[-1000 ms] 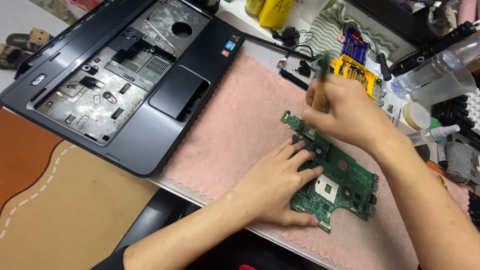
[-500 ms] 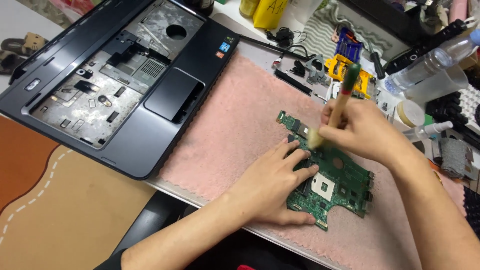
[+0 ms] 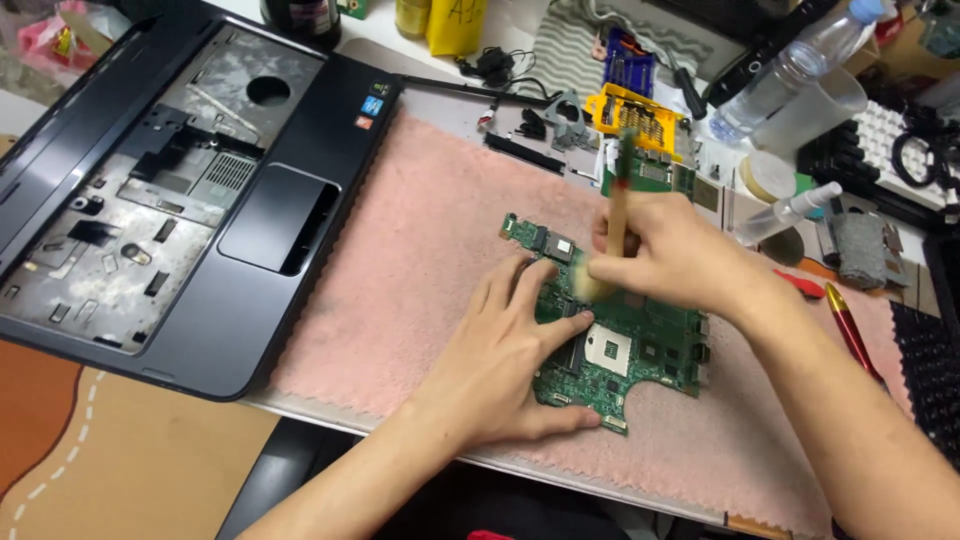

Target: The person cleans a green laptop motherboard by brushing it with a paintbrush and then using tweezers to pick at small components. The motherboard is flipped over during the process.

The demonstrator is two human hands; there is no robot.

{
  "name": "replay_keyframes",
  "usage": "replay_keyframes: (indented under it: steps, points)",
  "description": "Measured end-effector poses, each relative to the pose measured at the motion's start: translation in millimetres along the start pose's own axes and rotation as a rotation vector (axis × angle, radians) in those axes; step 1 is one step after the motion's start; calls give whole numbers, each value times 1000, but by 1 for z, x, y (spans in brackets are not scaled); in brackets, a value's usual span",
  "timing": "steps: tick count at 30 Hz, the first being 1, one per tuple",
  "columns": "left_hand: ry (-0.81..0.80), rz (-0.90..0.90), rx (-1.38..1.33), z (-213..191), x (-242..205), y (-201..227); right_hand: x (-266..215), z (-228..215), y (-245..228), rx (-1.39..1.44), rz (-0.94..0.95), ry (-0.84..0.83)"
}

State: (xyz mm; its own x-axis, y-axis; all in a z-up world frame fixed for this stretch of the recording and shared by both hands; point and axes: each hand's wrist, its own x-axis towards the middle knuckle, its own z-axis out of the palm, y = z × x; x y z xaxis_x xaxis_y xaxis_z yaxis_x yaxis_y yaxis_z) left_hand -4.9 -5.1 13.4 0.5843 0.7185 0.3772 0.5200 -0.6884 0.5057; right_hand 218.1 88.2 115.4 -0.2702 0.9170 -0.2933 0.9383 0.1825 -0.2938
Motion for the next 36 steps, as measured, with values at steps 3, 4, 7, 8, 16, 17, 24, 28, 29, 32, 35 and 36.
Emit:
replay_keyframes:
  steps: [3, 4, 7, 8, 16, 17, 24, 28, 29, 32, 35, 36]
  points:
    - [-21, -46, -25, 1, -1, 0, 0, 8, 7, 156, -286, 182]
    - [-27, -37, -26, 0, -1, 0, 0, 13, 3, 160, -278, 188]
    - [-28, -79, -13, 3, -2, 0, 0, 19, -7, 330, -287, 108]
    - [-20, -75, -11, 5, -2, -1, -1, 16, -7, 214, -246, 75]
    - [-34, -80, 18, 6, -3, -3, 2, 22, -9, 157, -457, 89]
    - [-36, -77, 13, 6, -3, -3, 2, 20, -11, 96, -403, 132]
    - [-36, -75, -5, 5, -2, -3, 3, 21, -7, 0, -319, 95]
    - [15, -29, -16, 5, -2, -5, 2, 24, -12, 165, -698, 336]
    - [2, -31, -20, 5, -2, -5, 1, 27, -6, 215, -566, 259]
    - [-17, -20, -19, 5, 0, -4, -7, 14, -14, 185, -248, 137]
    - [-27, -20, -4, 2, 0, -5, -10, 12, -22, 263, -277, 202]
    - [-29, -19, -10, 2, 0, -5, -11, 15, -22, 404, -478, 316]
